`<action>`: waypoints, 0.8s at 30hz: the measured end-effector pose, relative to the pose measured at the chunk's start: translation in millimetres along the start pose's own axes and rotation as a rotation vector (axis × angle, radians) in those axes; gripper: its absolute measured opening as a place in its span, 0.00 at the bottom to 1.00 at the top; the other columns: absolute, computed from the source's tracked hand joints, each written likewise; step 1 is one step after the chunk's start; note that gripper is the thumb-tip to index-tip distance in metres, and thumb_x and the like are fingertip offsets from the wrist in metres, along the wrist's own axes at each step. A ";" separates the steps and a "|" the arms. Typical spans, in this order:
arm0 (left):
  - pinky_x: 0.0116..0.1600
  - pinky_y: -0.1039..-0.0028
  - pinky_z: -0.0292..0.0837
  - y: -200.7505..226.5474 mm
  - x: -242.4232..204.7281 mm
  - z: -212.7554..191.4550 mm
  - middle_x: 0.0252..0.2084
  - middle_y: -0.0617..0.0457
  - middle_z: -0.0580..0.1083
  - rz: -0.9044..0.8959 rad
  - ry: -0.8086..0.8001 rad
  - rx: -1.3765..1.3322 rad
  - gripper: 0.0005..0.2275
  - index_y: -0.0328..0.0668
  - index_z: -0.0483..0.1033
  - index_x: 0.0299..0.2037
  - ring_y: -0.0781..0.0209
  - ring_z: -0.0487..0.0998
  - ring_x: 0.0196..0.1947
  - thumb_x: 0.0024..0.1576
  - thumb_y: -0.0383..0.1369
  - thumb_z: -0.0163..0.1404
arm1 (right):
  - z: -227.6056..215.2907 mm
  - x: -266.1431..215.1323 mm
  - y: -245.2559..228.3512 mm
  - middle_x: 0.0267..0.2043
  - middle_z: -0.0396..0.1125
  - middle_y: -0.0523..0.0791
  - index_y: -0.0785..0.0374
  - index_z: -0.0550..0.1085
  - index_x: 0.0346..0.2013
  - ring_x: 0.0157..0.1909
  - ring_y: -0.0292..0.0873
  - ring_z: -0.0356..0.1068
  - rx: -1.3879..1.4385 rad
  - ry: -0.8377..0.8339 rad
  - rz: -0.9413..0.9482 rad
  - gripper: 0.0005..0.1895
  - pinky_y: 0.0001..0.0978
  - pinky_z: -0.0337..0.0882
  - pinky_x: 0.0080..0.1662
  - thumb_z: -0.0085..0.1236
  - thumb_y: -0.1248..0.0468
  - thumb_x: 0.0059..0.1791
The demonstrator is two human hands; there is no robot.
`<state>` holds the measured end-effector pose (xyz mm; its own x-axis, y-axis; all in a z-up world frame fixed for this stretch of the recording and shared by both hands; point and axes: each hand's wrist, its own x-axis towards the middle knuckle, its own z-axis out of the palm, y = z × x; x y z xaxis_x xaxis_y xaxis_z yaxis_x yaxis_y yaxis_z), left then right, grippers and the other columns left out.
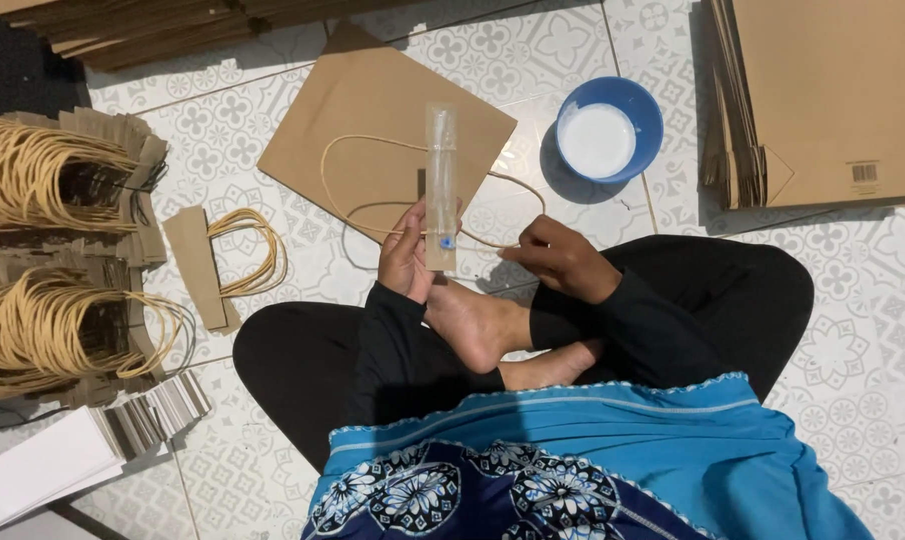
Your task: The person sits on the floor and assembles paper bags by applying glue to the handle tabs and attaching them to the bag body. They repeat this process for multiple bags, stacking finished ones aside.
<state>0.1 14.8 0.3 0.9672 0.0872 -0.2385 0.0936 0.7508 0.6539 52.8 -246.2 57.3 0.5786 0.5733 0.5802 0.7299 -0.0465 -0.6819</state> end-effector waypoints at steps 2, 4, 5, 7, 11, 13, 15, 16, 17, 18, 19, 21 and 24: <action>0.67 0.49 0.69 0.5 -0.4 -0.2 0.64 0.29 0.69 0.000 -0.002 0.000 0.21 0.31 0.65 0.67 0.36 0.69 0.65 0.67 0.36 0.45 | -3.4 3.2 -8.4 0.32 0.65 0.49 0.63 0.83 0.41 0.30 0.50 0.67 0.042 -0.011 0.024 0.08 0.36 0.70 0.36 0.57 0.72 0.52; 0.67 0.49 0.69 3.1 -1.8 5.3 0.64 0.28 0.68 0.000 -0.006 -0.001 0.21 0.31 0.65 0.67 0.36 0.69 0.65 0.68 0.36 0.44 | -7.1 6.5 -11.1 0.32 0.66 0.48 0.63 0.83 0.40 0.30 0.48 0.67 0.083 -0.023 0.047 0.07 0.35 0.70 0.36 0.59 0.72 0.52; 0.67 0.49 0.69 5.2 -3.1 10.9 0.63 0.28 0.69 -0.003 0.001 -0.004 0.21 0.31 0.65 0.67 0.36 0.69 0.65 0.67 0.36 0.45 | -9.1 7.8 -9.6 0.32 0.66 0.47 0.63 0.84 0.41 0.30 0.47 0.67 0.150 -0.027 0.081 0.08 0.35 0.70 0.35 0.61 0.73 0.50; 0.67 0.49 0.70 7.4 -5.2 17.6 0.63 0.28 0.69 -0.007 0.009 -0.007 0.21 0.30 0.65 0.67 0.36 0.70 0.64 0.67 0.36 0.45 | -9.7 6.6 -4.9 0.32 0.67 0.47 0.63 0.84 0.41 0.29 0.45 0.67 0.217 -0.032 0.116 0.09 0.36 0.70 0.35 0.63 0.74 0.48; 0.67 0.47 0.70 8.2 -6.7 24.4 0.63 0.25 0.68 -0.016 -0.010 -0.025 0.20 0.30 0.66 0.66 0.34 0.69 0.64 0.67 0.35 0.46 | -6.1 3.9 9.2 0.31 0.69 0.48 0.62 0.84 0.39 0.30 0.47 0.70 0.160 0.051 0.260 0.08 0.37 0.71 0.36 0.68 0.73 0.46; 0.66 0.46 0.70 7.9 -4.7 25.5 0.62 0.25 0.68 -0.018 -0.013 -0.038 0.20 0.29 0.66 0.65 0.34 0.70 0.64 0.67 0.34 0.46 | -6.4 8.0 16.6 0.32 0.69 0.49 0.61 0.85 0.40 0.31 0.48 0.71 0.106 0.095 0.272 0.10 0.38 0.71 0.37 0.68 0.74 0.45; 0.64 0.50 0.73 6.4 -4.8 22.5 0.61 0.26 0.70 -0.049 -0.026 -0.003 0.21 0.30 0.66 0.66 0.37 0.73 0.61 0.67 0.36 0.46 | -5.9 10.8 20.0 0.32 0.69 0.47 0.60 0.85 0.39 0.32 0.46 0.72 -0.032 0.207 0.290 0.06 0.34 0.71 0.38 0.70 0.72 0.48; 0.64 0.50 0.73 5.8 -4.4 20.6 0.61 0.26 0.70 -0.047 -0.027 -0.001 0.21 0.30 0.66 0.66 0.37 0.73 0.61 0.67 0.36 0.46 | -4.6 9.9 19.4 0.32 0.69 0.47 0.60 0.85 0.39 0.32 0.46 0.72 -0.032 0.209 0.288 0.06 0.34 0.71 0.38 0.70 0.72 0.48; 0.64 0.49 0.72 5.4 -3.9 18.6 0.61 0.26 0.70 -0.037 -0.023 -0.003 0.21 0.30 0.66 0.66 0.37 0.73 0.61 0.67 0.35 0.46 | -3.3 9.0 18.7 0.33 0.69 0.46 0.59 0.85 0.39 0.33 0.47 0.72 -0.067 0.225 0.275 0.07 0.35 0.71 0.39 0.70 0.71 0.48; 0.65 0.48 0.72 4.2 -4.4 16.7 0.61 0.27 0.70 -0.027 -0.019 -0.007 0.21 0.29 0.66 0.66 0.37 0.72 0.62 0.67 0.35 0.46 | -2.0 7.3 17.2 0.33 0.69 0.46 0.58 0.85 0.40 0.34 0.48 0.72 -0.103 0.240 0.263 0.07 0.35 0.72 0.40 0.70 0.70 0.48; 0.65 0.48 0.72 5.2 -3.8 15.9 0.61 0.27 0.70 -0.027 -0.020 -0.007 0.21 0.29 0.66 0.66 0.37 0.72 0.62 0.67 0.35 0.46 | -2.0 4.1 16.1 0.33 0.69 0.46 0.58 0.85 0.40 0.34 0.48 0.72 -0.104 0.241 0.263 0.07 0.35 0.72 0.40 0.70 0.70 0.48; 0.61 0.52 0.76 6.6 -5.0 13.6 0.62 0.28 0.70 -0.044 0.021 0.015 0.21 0.32 0.65 0.67 0.39 0.76 0.58 0.67 0.36 0.46 | -1.2 -3.3 13.3 0.36 0.68 0.50 0.59 0.84 0.44 0.34 0.52 0.70 -0.040 0.077 0.128 0.09 0.38 0.72 0.40 0.62 0.71 0.51; 0.63 0.51 0.74 1.7 -2.3 7.5 0.62 0.28 0.70 -0.038 0.010 0.011 0.21 0.31 0.65 0.67 0.37 0.75 0.60 0.67 0.36 0.46 | -1.4 1.2 -5.2 0.33 0.66 0.47 0.59 0.84 0.41 0.30 0.49 0.68 0.048 0.001 0.087 0.09 0.35 0.71 0.38 0.59 0.71 0.52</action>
<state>-0.2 11.0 7.3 0.9606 0.0653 -0.2702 0.1328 0.7462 0.6523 50.2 -246.3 62.2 0.6392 0.5683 0.5180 0.6586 -0.0569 -0.7503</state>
